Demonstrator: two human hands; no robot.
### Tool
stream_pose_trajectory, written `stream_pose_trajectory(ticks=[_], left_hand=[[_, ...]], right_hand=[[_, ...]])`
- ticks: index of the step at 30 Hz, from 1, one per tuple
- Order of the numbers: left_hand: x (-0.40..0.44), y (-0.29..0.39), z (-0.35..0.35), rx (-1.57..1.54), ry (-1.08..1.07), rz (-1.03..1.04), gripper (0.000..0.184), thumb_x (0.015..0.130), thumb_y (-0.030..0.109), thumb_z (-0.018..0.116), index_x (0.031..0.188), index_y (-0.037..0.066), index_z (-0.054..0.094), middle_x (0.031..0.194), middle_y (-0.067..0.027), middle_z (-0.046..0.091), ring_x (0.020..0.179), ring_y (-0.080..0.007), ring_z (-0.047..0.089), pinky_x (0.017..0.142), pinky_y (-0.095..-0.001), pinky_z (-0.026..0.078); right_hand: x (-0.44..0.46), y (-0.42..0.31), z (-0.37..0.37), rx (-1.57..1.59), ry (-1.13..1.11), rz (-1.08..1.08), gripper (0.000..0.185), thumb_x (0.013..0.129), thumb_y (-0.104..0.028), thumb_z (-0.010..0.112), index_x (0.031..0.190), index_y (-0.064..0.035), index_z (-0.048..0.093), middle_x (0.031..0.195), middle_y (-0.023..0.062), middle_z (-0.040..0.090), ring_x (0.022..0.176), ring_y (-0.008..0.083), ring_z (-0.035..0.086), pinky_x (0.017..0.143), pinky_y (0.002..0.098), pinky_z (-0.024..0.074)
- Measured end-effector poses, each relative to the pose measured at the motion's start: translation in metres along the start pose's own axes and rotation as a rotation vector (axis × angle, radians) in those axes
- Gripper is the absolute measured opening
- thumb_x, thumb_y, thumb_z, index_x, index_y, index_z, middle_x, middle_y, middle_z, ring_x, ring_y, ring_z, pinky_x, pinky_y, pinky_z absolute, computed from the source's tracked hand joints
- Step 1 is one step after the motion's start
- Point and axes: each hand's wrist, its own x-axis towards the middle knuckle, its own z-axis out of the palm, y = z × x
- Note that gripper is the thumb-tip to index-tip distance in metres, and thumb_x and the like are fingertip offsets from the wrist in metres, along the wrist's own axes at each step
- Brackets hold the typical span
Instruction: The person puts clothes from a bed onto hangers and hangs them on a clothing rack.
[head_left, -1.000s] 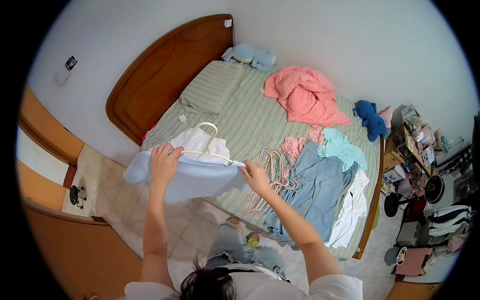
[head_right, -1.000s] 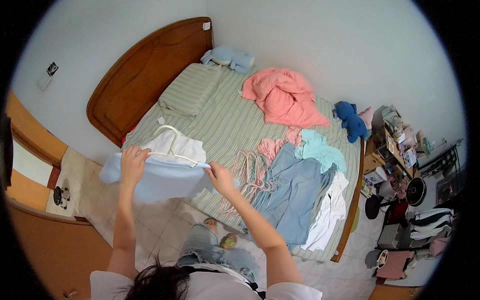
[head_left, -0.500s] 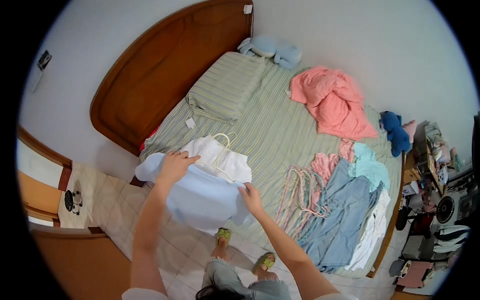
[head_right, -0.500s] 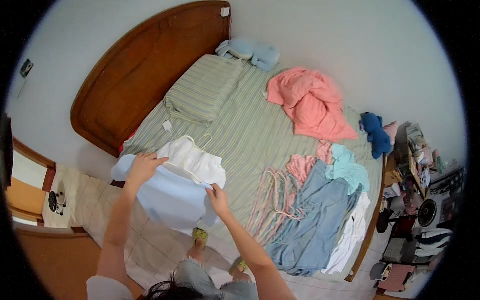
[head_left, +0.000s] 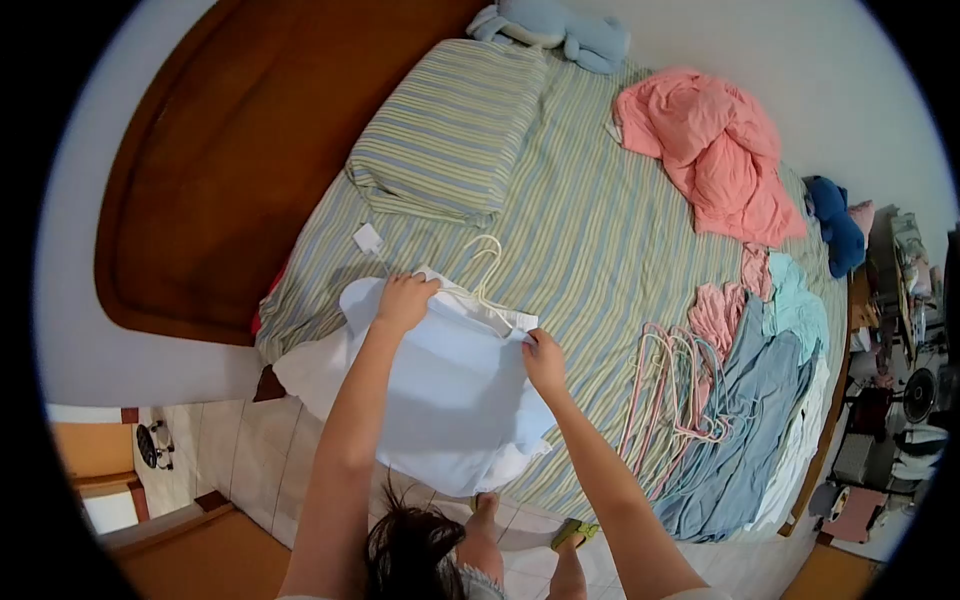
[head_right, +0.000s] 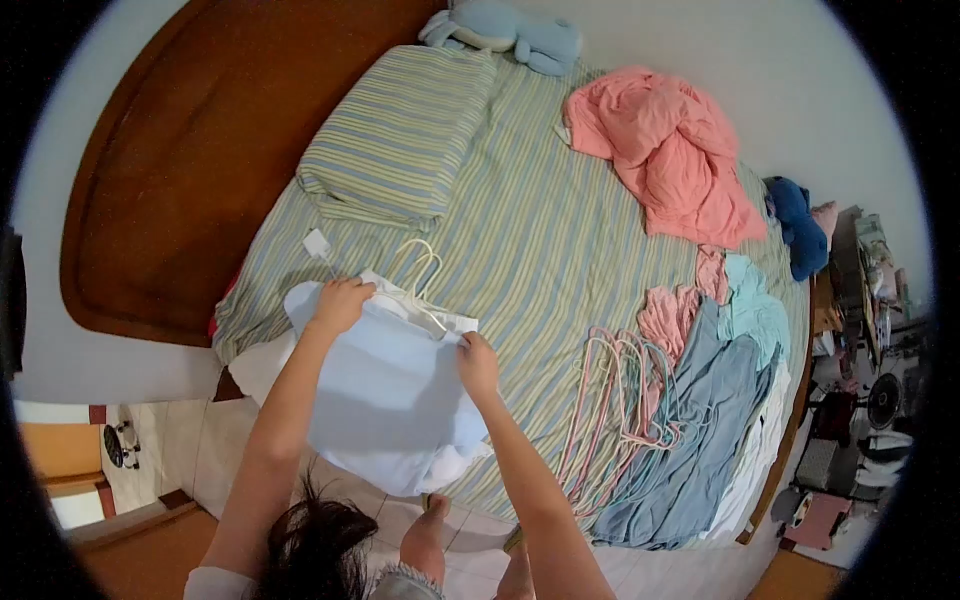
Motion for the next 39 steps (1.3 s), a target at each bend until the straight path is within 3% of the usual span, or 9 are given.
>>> stream_pose_trajectory(ticks=[5,14,20,23,29,32,35,39], left_hand=[[0.028,-0.007,0.051,-0.009,-0.038,-0.06,0.019,0.077,0.004,0.052,0.092,0.013,0.061,0.093,-0.0068,0.06,0.098,-0.0266,0.053,0.081,-0.0436,0.041],[0.044,0.009,0.107,0.055,0.143,-0.181,0.022,0.074,0.004,0.054,0.094,0.012,0.06,0.093,-0.0057,0.058,0.095,-0.025,0.053,0.085,-0.042,0.04],[0.033,0.032,0.132,0.114,0.215,-0.146,0.031,0.074,0.004,0.056,0.104,0.01,0.056,0.107,-0.0062,0.053,0.102,-0.0253,0.049,0.086,-0.0435,0.038],[0.028,0.046,0.142,-0.026,0.285,-0.085,0.033,0.073,0.005,0.056,0.106,0.009,0.055,0.112,-0.0078,0.052,0.105,-0.0262,0.048,0.087,-0.045,0.037],[-0.002,0.11,0.105,-0.055,0.016,0.189,0.027,0.072,0.006,0.056,0.099,0.006,0.056,0.103,-0.009,0.054,0.1,-0.0274,0.05,0.079,-0.0423,0.042],[-0.013,0.16,0.091,-0.076,-0.014,0.29,0.022,0.073,0.007,0.055,0.094,0.005,0.056,0.097,-0.0091,0.055,0.097,-0.0271,0.052,0.073,-0.0406,0.044],[-0.018,0.219,0.078,-0.143,-0.122,0.283,0.025,0.071,0.006,0.058,0.096,0.006,0.054,0.099,-0.0084,0.054,0.096,-0.027,0.052,0.074,-0.0413,0.045],[-0.024,0.302,0.073,-0.232,-0.098,0.289,0.022,0.074,0.007,0.055,0.096,0.006,0.054,0.097,-0.0098,0.054,0.093,-0.029,0.053,0.074,-0.0423,0.045]], right_hand=[[0.02,0.026,0.022,-0.175,-0.016,0.0,0.018,0.074,-0.009,0.061,0.089,0.0001,0.06,0.087,0.0159,0.06,0.084,0.0342,0.057,0.072,0.0413,0.0462],[0.042,0.047,0.036,-0.247,-0.096,0.011,0.017,0.072,-0.009,0.063,0.088,-0.001,0.062,0.091,0.013,0.059,0.088,0.033,0.056,0.075,0.0418,0.0468],[0.039,0.058,0.051,-0.24,-0.033,-0.008,0.013,0.071,-0.006,0.061,0.084,-0.0044,0.061,0.09,0.0108,0.059,0.087,0.0326,0.056,0.073,0.0424,0.0475],[0.035,0.055,0.048,-0.242,-0.065,0.037,0.022,0.074,-0.008,0.061,0.095,-0.0036,0.059,0.097,0.0123,0.058,0.093,0.0334,0.055,0.078,0.0414,0.0465],[0.012,0.047,0.018,-0.144,-0.004,0.02,0.024,0.076,-0.006,0.056,0.1,-0.0054,0.057,0.1,0.0129,0.057,0.092,0.0344,0.055,0.077,0.0414,0.0466],[-0.006,0.048,-0.012,-0.147,0.046,-0.032,0.021,0.075,-0.005,0.055,0.096,-0.0058,0.058,0.093,0.0127,0.058,0.087,0.0326,0.057,0.073,0.041,0.0474],[-0.025,0.064,-0.049,-0.157,0.054,-0.074,0.019,0.074,-0.004,0.054,0.092,-0.0062,0.059,0.088,0.0122,0.058,0.084,0.0319,0.057,0.07,0.0411,0.0473],[-0.057,0.091,-0.119,-0.194,0.06,-0.065,0.013,0.075,-0.007,0.052,0.086,-0.0057,0.058,0.082,0.0129,0.057,0.08,0.0321,0.057,0.068,0.0413,0.0473]])
